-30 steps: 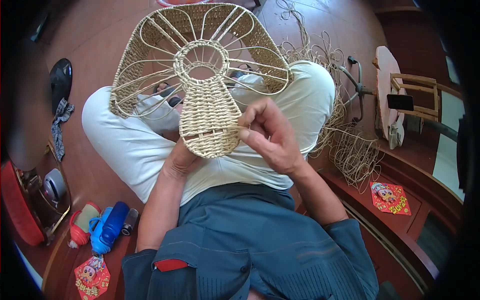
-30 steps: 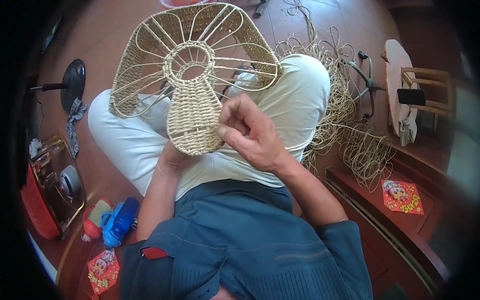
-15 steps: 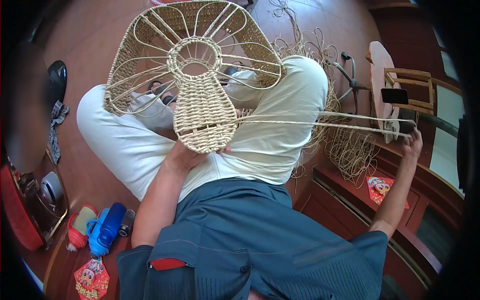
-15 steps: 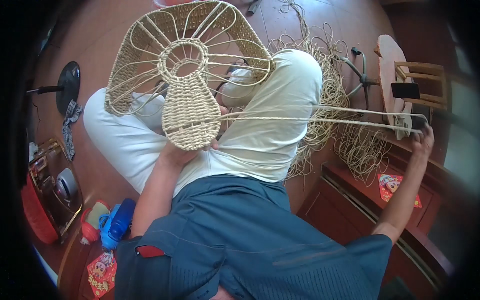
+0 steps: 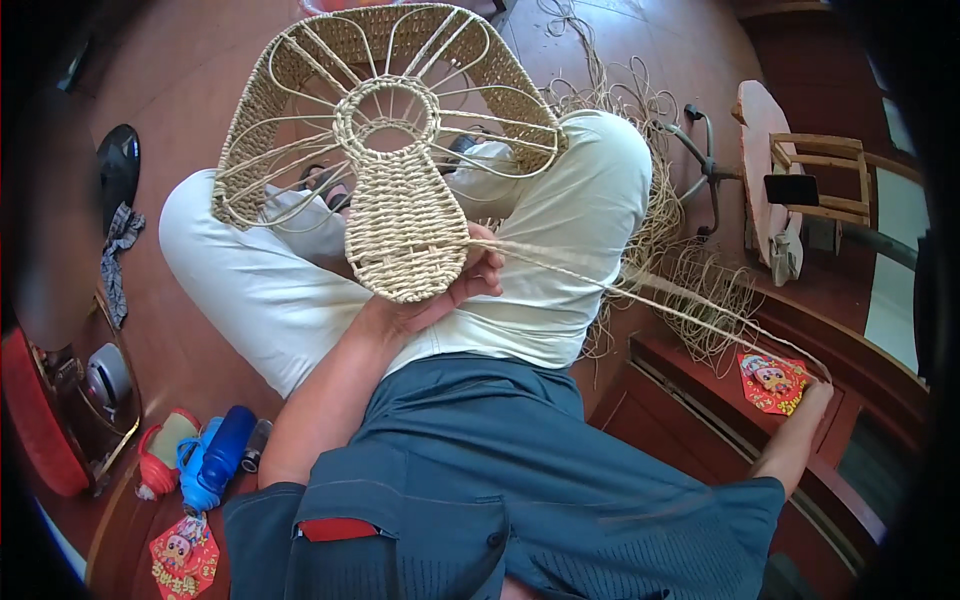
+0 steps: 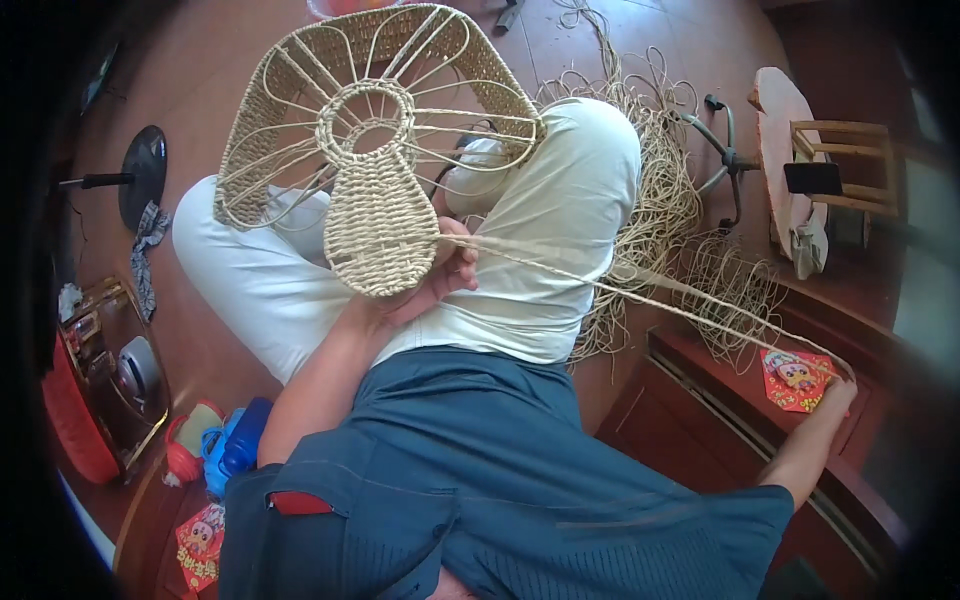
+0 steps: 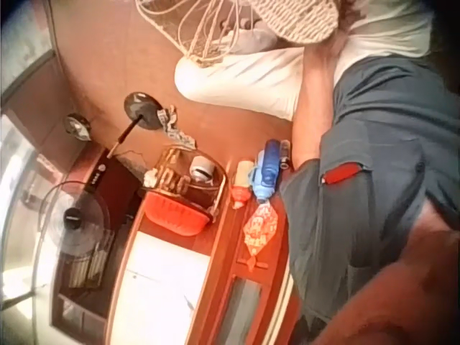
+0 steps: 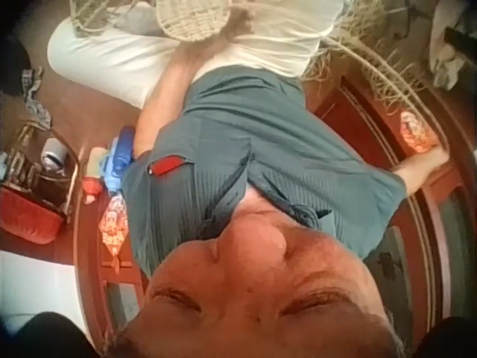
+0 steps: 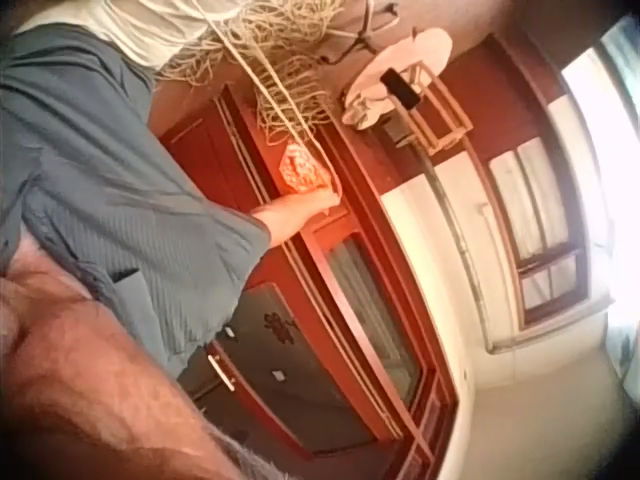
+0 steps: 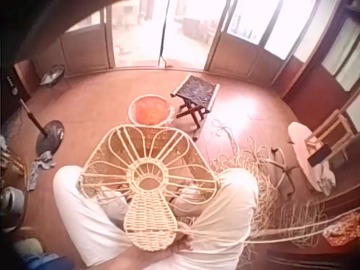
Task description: The recorder is weaving a decorative wicker or straw basket/object while sitting on the floor.
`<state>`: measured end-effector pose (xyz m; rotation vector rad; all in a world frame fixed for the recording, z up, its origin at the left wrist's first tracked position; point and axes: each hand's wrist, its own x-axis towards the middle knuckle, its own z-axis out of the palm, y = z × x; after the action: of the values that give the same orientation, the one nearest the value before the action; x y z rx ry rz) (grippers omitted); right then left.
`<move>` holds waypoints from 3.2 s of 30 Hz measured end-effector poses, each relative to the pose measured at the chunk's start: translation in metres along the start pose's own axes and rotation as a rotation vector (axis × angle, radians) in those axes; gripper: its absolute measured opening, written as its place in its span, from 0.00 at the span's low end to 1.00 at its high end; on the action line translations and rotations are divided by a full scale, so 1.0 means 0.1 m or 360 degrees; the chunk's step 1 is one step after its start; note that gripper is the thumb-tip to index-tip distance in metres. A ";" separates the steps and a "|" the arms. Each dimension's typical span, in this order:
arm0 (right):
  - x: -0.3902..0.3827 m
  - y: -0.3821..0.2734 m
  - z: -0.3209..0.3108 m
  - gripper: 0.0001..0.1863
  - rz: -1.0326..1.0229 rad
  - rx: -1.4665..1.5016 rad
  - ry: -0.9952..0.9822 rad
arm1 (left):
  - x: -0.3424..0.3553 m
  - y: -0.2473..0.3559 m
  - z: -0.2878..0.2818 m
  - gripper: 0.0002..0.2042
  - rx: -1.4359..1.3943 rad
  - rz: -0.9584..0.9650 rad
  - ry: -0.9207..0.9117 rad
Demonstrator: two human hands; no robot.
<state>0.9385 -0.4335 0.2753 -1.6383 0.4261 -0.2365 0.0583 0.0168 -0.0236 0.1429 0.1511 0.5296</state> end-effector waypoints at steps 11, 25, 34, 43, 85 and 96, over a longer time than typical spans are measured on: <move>0.23 -0.12 -0.54 0.21 -0.0026 -0.0046 0.0070 | -0.01 -0.05 0.15 0.10 0.0136 -0.0040 0.0054; -2.10 1.10 1.41 0.26 -0.0732 -0.0941 -0.1094 | -0.55 -0.07 -0.28 0.18 0.0642 0.0238 0.0906; -7.32 2.28 1.13 0.16 -0.0053 -0.0753 -0.2836 | -0.61 -0.02 -0.40 0.19 0.0405 0.0418 0.0635; -8.08 2.77 1.16 0.19 0.0812 -0.0522 -0.2887 | -0.55 0.15 -0.15 0.23 0.0264 0.0322 0.0581; -8.08 2.70 1.22 0.09 -0.0783 -0.0476 -0.3260 | -0.74 0.39 0.30 0.15 0.0439 0.0809 0.1184; -7.98 2.77 1.30 0.10 -0.1092 -0.0267 -0.3321 | -0.44 0.40 0.91 0.27 0.3194 0.1178 0.0760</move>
<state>0.2281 -0.0077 0.0625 -1.3091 -1.6957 1.0072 0.0176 0.0199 0.0770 2.0972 1.0991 0.9630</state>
